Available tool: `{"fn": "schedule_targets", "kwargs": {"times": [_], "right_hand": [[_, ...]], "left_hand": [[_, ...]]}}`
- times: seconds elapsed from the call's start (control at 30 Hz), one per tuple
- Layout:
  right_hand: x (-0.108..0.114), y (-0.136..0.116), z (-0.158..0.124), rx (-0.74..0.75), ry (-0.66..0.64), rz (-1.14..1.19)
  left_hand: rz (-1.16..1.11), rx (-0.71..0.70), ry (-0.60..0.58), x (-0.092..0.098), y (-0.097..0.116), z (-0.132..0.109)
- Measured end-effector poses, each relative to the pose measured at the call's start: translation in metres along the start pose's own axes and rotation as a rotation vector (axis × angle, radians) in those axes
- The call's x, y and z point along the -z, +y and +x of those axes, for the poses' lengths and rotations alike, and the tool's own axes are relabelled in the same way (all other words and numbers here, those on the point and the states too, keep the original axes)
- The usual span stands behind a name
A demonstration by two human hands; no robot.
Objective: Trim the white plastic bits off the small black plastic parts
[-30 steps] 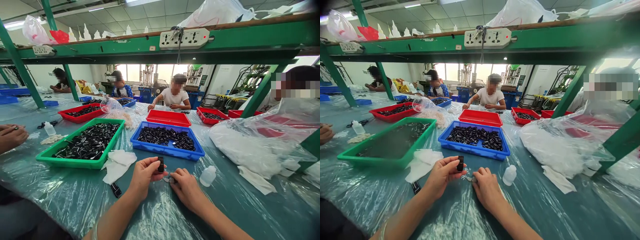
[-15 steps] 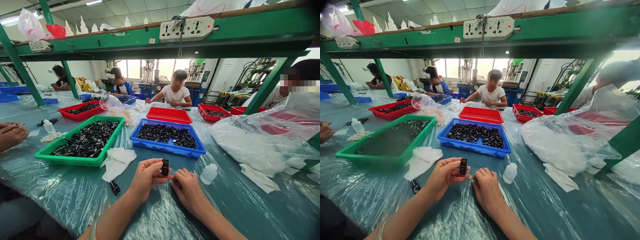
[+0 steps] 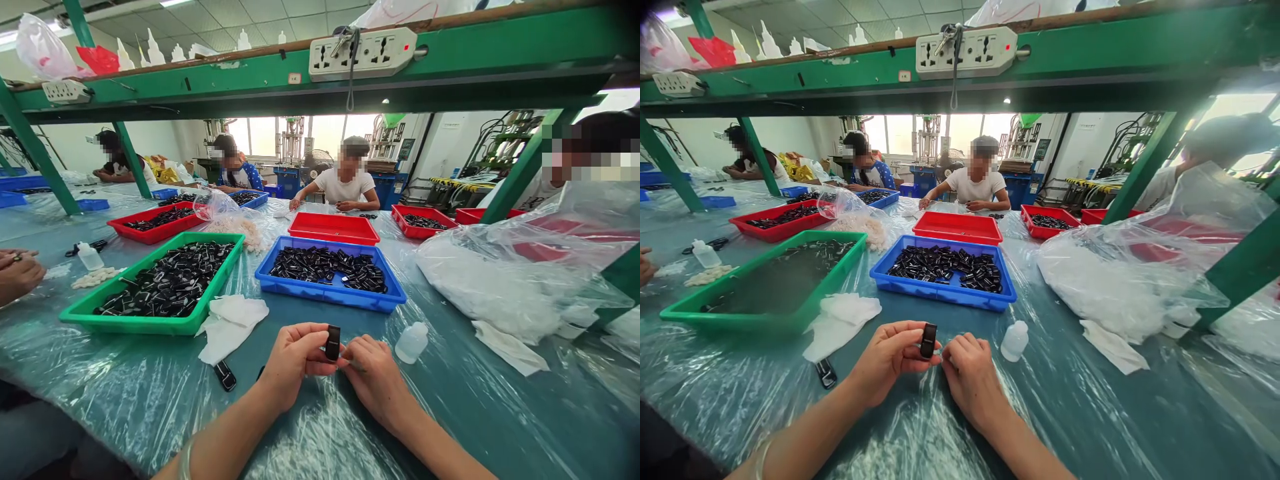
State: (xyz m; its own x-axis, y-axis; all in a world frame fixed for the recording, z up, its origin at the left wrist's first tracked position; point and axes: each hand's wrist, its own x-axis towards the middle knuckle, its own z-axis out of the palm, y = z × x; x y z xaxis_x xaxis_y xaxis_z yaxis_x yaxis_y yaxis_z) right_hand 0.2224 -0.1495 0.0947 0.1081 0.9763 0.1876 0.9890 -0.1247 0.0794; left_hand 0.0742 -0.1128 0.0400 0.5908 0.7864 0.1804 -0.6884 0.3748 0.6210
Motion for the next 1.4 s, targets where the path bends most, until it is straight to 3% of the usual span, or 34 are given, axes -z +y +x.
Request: {"fn": "schedule_targets", "kwargs": {"times": [0.2,0.47,0.7,0.97,1.27,1.4], "right_hand": [[0.020,-0.001,-0.014,-0.042,0.016,0.195],[0.013,0.016,-0.021,0.054,0.066,0.173],[0.019,0.017,-0.026,-0.157,-0.057,0.363],[0.043,-0.005,-0.035,-0.216,-0.053,0.623],[0.046,-0.006,-0.042,-0.195,0.034,0.709],[0.043,-0.013,-0.047,-0.197,-0.032,0.688]], "left_hand": [[0.031,0.015,-0.055,-0.002,-0.006,0.001],[0.105,-0.016,-0.127,-0.004,-0.012,-0.002],[0.262,-0.079,-0.171,-0.006,-0.014,-0.001],[0.311,-0.095,-0.182,-0.008,-0.014,-0.002],[0.336,0.050,-0.176,-0.009,-0.022,0.000],[0.333,0.063,-0.196,-0.010,-0.024,0.000]]}}
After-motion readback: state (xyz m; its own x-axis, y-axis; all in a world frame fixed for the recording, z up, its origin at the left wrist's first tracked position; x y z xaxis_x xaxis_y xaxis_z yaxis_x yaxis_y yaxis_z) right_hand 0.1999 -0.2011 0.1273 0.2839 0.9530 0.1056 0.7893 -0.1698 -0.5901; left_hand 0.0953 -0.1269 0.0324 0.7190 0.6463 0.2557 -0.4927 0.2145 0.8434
